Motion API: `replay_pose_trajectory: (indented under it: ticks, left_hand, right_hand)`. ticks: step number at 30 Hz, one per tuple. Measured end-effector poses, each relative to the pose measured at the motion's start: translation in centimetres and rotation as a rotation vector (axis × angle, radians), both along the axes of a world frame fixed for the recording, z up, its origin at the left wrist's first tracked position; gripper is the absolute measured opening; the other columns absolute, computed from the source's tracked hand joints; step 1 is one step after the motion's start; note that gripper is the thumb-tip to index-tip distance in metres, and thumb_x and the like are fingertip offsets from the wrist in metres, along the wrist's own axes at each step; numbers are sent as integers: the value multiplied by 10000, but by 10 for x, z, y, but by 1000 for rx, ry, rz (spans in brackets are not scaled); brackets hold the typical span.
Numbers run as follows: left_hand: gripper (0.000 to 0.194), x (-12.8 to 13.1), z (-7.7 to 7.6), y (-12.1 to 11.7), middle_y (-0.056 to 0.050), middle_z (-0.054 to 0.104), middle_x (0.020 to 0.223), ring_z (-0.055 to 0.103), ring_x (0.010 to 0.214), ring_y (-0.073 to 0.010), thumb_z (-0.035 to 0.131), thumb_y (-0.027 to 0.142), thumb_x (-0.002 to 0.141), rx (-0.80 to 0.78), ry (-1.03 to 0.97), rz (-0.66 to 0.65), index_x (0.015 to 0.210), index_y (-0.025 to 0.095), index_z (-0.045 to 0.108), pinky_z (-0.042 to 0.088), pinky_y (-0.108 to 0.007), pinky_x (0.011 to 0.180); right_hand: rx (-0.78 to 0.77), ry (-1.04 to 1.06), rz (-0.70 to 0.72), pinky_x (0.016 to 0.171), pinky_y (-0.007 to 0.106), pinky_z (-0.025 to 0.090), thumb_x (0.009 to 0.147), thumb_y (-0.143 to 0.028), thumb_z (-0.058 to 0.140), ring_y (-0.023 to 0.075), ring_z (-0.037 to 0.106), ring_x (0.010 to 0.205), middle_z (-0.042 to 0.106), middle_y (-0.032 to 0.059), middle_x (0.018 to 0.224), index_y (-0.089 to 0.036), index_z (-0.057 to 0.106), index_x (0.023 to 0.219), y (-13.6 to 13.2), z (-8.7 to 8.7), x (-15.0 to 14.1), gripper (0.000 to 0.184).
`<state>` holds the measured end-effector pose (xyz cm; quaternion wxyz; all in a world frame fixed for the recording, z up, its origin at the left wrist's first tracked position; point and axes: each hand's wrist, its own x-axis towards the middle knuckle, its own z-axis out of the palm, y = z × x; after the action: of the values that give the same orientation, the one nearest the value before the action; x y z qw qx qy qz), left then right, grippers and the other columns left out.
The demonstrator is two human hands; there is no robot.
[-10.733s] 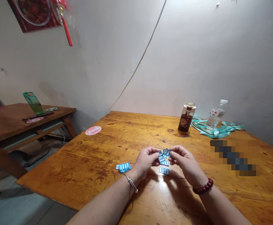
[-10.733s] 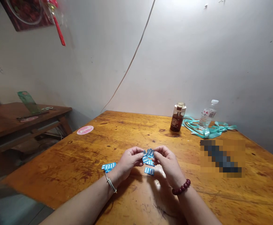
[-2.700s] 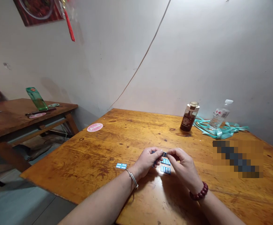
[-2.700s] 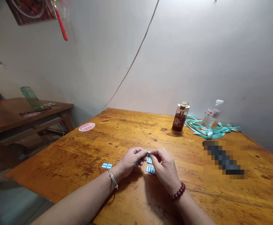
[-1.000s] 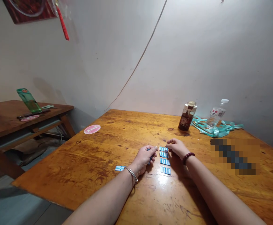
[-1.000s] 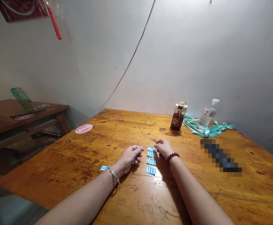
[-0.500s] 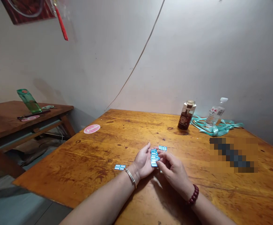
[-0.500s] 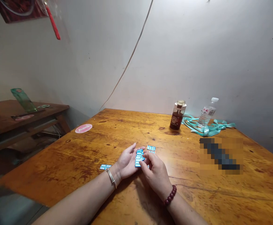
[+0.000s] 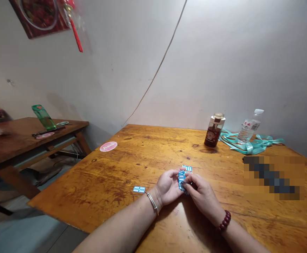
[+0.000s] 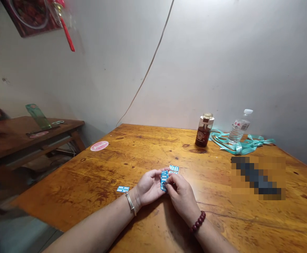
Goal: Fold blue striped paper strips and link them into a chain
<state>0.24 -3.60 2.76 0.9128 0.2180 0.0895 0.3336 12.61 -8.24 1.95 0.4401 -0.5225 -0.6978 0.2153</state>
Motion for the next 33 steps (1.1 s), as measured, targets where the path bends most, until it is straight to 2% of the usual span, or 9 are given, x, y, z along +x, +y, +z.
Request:
replay_pose_trajectory:
  ticks: [3,7,12,16,20,23,29,33]
  left_hand:
    - [245,1,-2,-1,-85,577,820,540,760,-146,411,128,740,23,23,-14,939,86,547,371,-268,751]
    - [224,1,-5,0,-99,587,826,545,774,-153,429,152,751,35,68,-11,916,74,560,382,-257,735]
    - [190,1,-7,3,-71,586,794,538,717,-112,443,154,760,17,67,9,886,86,568,384,-229,718]
    - [176,1,-5,1,-55,586,771,538,688,-101,453,146,755,20,72,18,877,100,571,389,-218,703]
    - [204,1,-5,0,-59,591,799,549,730,-115,457,143,752,31,95,44,926,106,557,398,-224,707]
    - [227,1,-5,2,-72,593,832,558,747,-132,457,168,759,39,108,36,960,102,540,409,-231,691]
    - [254,-2,-3,4,-94,590,891,564,768,-129,460,181,756,-2,123,22,987,90,515,410,-235,721]
    - [279,-5,-7,5,-99,588,880,567,735,-136,464,165,741,29,129,43,1011,105,501,418,-262,704]
  right_hand:
    - [-23,0,10,626,274,403,762,-230,429,156,502,689,549,23,741,-195,515,731,2,0,2,98]
    - [-2,-10,31,692,295,417,753,-215,432,170,521,775,574,35,849,-216,537,926,1,0,3,202]
    - [38,-1,-3,707,289,419,724,-181,448,163,529,785,578,28,878,-228,525,970,-1,2,1,262]
    - [22,21,8,665,261,415,731,-161,435,142,525,727,573,10,826,-224,520,914,-3,4,-1,212]
    - [7,43,2,581,242,394,740,-185,441,131,485,627,535,1,699,-201,505,754,-2,3,-1,67]
    - [24,72,4,581,240,383,741,-210,453,131,462,626,505,1,669,-192,469,653,-1,1,-1,91]
    - [-95,270,26,524,219,380,749,-296,457,116,447,581,525,10,690,-185,450,661,-1,0,2,142]
    - [-110,279,20,550,224,386,743,-277,463,116,458,589,516,-5,647,-177,498,696,0,0,4,116]
